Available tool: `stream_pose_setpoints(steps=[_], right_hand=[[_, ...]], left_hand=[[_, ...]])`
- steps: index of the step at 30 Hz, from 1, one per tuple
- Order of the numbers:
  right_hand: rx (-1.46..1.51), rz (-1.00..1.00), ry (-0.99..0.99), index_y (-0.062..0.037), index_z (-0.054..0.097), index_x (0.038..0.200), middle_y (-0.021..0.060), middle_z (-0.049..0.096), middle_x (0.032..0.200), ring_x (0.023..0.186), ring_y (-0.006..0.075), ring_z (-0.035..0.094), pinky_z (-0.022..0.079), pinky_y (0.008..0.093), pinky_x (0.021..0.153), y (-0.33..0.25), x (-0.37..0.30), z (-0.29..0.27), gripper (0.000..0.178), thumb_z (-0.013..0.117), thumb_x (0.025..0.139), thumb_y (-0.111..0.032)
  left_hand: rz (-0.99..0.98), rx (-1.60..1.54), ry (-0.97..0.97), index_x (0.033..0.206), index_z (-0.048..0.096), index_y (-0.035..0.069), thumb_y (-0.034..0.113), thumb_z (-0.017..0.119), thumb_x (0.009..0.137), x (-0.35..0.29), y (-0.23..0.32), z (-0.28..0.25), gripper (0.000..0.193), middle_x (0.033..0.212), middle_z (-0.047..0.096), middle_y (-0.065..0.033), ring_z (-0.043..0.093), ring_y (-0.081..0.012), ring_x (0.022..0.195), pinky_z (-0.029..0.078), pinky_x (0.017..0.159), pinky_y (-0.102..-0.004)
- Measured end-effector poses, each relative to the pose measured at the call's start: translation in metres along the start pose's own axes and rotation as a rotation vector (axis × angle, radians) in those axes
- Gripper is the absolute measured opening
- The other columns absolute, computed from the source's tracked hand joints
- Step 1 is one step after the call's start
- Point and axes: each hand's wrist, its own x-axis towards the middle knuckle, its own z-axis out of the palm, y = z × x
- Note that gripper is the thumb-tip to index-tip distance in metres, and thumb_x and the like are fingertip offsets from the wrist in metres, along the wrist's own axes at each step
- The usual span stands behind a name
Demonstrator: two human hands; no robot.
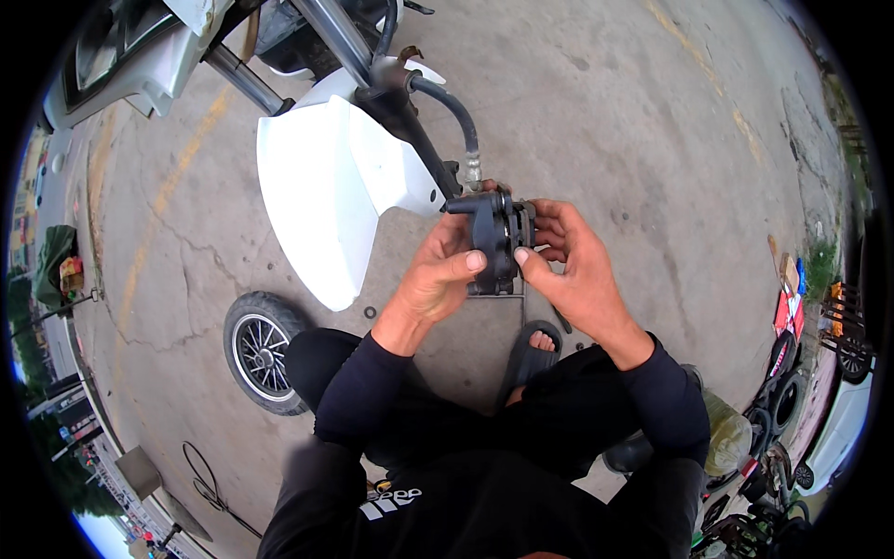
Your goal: The person uses a floor jack to lift the front of a white motorcycle. They then use a wrench to loosen the axle nut and remove the front wheel, placing it on the ground. Finally, they use pliers to detach the brake caliper from the fork.
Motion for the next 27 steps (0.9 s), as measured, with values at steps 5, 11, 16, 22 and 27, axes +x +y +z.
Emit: stream_pose_setpoints(steps=[5, 11, 16, 22, 27], right_hand=[[-0.004, 0.014, -0.018, 0.0095, 0.05, 0.131, 0.0228, 0.066, 0.124, 0.109, 0.0262, 0.069, 0.056, 0.034, 0.084, -0.004, 0.0, 0.0, 0.054, 0.074, 0.087, -0.01], [-0.164, -0.109, 0.091, 0.0034, 0.053, 0.132, 0.0191, 0.065, 0.124, 0.107, 0.0303, 0.07, 0.056, 0.0371, 0.085, -0.003, -0.003, 0.002, 0.055, 0.076, 0.083, -0.007], [-0.453, -0.48, 0.228, -0.0083, 0.067, 0.118, 0.0142, 0.065, 0.123, 0.107, 0.0323, 0.068, 0.057, 0.0382, 0.083, -0.015, -0.002, -0.002, 0.04, 0.077, 0.08, -0.002], [-0.6, -0.6, 0.224, -0.0088, 0.07, 0.101, 0.0111, 0.065, 0.121, 0.101, 0.0298, 0.067, 0.056, 0.0375, 0.076, -0.004, -0.003, 0.001, 0.023, 0.076, 0.081, 0.001], [-0.589, -0.584, 0.207, -0.0042, 0.064, 0.099, 0.0114, 0.065, 0.117, 0.095, 0.0321, 0.066, 0.055, 0.0395, 0.073, -0.009, 0.0, 0.005, 0.02, 0.073, 0.083, 0.002]], left_hand=[[0.004, -0.032, -0.011, 0.157, 0.031, 0.009, 0.029, 0.085, 0.077, 0.0, -0.001, -0.002, 0.099, 0.159, 0.037, -0.0144, 0.044, -0.0368, 0.144, 0.04, 0.119, -0.0498], [0.01, -0.056, 0.0, 0.157, 0.035, 0.005, 0.025, 0.084, 0.078, 0.0, 0.0, 0.003, 0.095, 0.152, 0.044, -0.0095, 0.047, -0.0266, 0.14, 0.038, 0.118, -0.041], [0.007, -0.009, 0.029, 0.157, 0.03, 0.008, 0.028, 0.084, 0.078, 0.001, 0.0, 0.002, 0.097, 0.157, 0.04, -0.0136, 0.047, -0.0294, 0.141, 0.045, 0.115, -0.0428], [-0.012, 0.014, 0.048, 0.157, 0.029, 0.007, 0.029, 0.084, 0.079, -0.001, 0.0, 0.002, 0.098, 0.156, 0.041, -0.0135, 0.048, -0.0281, 0.14, 0.046, 0.113, -0.0414], [-0.016, 0.023, 0.074, 0.158, 0.029, 0.008, 0.029, 0.084, 0.079, -0.002, -0.001, 0.002, 0.098, 0.156, 0.041, -0.0136, 0.049, -0.0285, 0.14, 0.047, 0.112, -0.0417]])
